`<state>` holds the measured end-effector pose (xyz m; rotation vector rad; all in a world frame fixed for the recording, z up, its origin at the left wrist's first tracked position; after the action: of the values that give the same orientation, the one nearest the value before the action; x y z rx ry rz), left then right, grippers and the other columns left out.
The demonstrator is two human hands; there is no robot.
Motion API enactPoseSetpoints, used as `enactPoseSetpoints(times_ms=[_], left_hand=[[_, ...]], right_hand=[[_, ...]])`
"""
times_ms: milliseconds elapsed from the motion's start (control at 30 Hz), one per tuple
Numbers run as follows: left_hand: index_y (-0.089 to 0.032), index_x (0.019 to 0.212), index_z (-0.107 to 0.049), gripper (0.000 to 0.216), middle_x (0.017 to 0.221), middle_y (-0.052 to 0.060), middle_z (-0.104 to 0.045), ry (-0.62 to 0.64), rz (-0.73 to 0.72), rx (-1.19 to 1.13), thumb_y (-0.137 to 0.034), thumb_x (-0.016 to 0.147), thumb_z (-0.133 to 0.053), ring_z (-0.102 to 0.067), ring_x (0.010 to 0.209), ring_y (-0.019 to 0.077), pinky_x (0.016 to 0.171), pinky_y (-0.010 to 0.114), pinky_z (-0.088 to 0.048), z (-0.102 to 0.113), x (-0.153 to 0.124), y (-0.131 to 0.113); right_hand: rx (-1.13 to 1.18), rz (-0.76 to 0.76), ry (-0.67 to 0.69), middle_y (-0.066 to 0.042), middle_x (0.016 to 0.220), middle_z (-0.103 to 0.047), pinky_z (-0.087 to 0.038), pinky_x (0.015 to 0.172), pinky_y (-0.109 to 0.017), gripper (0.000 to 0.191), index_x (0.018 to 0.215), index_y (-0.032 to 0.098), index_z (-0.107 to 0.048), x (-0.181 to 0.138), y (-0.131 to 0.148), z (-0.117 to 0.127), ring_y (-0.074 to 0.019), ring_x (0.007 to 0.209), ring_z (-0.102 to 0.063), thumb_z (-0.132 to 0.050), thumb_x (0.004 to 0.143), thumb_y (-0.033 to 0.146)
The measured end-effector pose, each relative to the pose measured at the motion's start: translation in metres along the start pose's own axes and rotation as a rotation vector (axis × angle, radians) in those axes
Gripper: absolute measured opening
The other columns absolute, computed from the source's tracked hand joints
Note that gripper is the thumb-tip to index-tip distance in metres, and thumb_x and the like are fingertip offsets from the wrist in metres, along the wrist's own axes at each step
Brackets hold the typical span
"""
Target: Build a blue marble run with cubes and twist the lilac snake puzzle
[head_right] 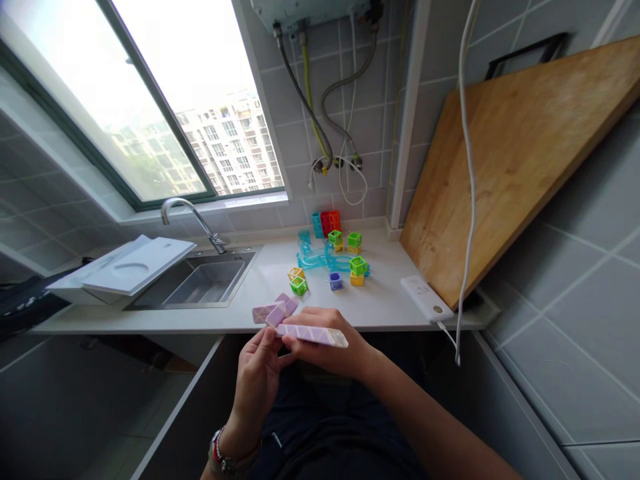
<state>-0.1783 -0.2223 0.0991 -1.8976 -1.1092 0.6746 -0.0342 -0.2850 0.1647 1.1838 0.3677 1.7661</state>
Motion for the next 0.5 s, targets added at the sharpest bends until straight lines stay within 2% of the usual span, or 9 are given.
enactPoseSetpoints(times_ms=[100,233,333,400,500], left_hand=[[-0.011,0.095,-0.072,0.029,0.093,0.008,-0.070,0.039,0.053,-0.057,-0.038,0.085,-0.076,-0.065,0.081,0.0146,0.071,0.032,-0.065,-0.003,0.001,0.001],[-0.012,0.095,-0.072,0.028,0.088,0.006,-0.069,0.044,0.089,-0.054,-0.036,0.082,-0.079,-0.065,0.079,0.0141,0.070,0.030,-0.065,-0.004,-0.002,0.001],[-0.012,0.092,-0.071,0.031,0.079,0.003,-0.066,0.057,0.118,-0.042,-0.040,0.081,-0.080,-0.064,0.072,0.0135,0.064,0.030,-0.065,-0.005,-0.005,0.002],[-0.012,0.092,-0.072,0.032,0.080,0.004,-0.067,0.049,0.087,-0.020,-0.041,0.081,-0.079,-0.066,0.073,0.0145,0.064,0.032,-0.066,-0.006,-0.006,0.001],[-0.013,0.095,-0.073,0.030,0.093,0.008,-0.073,0.033,0.008,0.042,-0.040,0.083,-0.077,-0.071,0.082,0.0195,0.068,0.036,-0.067,-0.006,-0.007,0.001]], right_hand=[[0.061,0.015,0.003,-0.007,0.104,-0.077,-0.055,0.085,-0.030,0.023,0.112,0.019,-0.072,0.000,0.002,0.003,-0.0195,0.093,-0.070,-0.063,0.091,0.019],[0.104,-0.014,-0.002,-0.006,0.102,-0.077,-0.056,0.088,-0.032,0.027,0.107,0.019,-0.075,-0.001,0.003,0.010,-0.0193,0.093,-0.070,-0.060,0.086,0.013],[0.170,-0.016,0.039,-0.007,0.102,-0.077,-0.056,0.089,-0.034,0.030,0.110,0.020,-0.075,-0.004,0.002,0.014,-0.0199,0.093,-0.070,-0.060,0.085,0.015],[0.198,-0.034,0.054,-0.007,0.102,-0.077,-0.056,0.089,-0.034,0.029,0.111,0.020,-0.075,-0.007,0.000,0.016,-0.0205,0.095,-0.070,-0.061,0.086,0.018],[0.181,-0.100,0.010,-0.006,0.103,-0.077,-0.057,0.085,-0.033,0.025,0.108,0.021,-0.076,-0.009,-0.004,0.015,-0.0206,0.093,-0.072,-0.063,0.086,0.021]])
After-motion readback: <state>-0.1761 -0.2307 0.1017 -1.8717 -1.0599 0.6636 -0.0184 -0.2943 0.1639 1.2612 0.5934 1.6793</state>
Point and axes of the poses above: each hand's wrist, its own x-axis towards the middle knuckle, its own z-axis out of the back of the hand, y = z × x, the point moved 4 cm from there along x, towards the middle knuckle
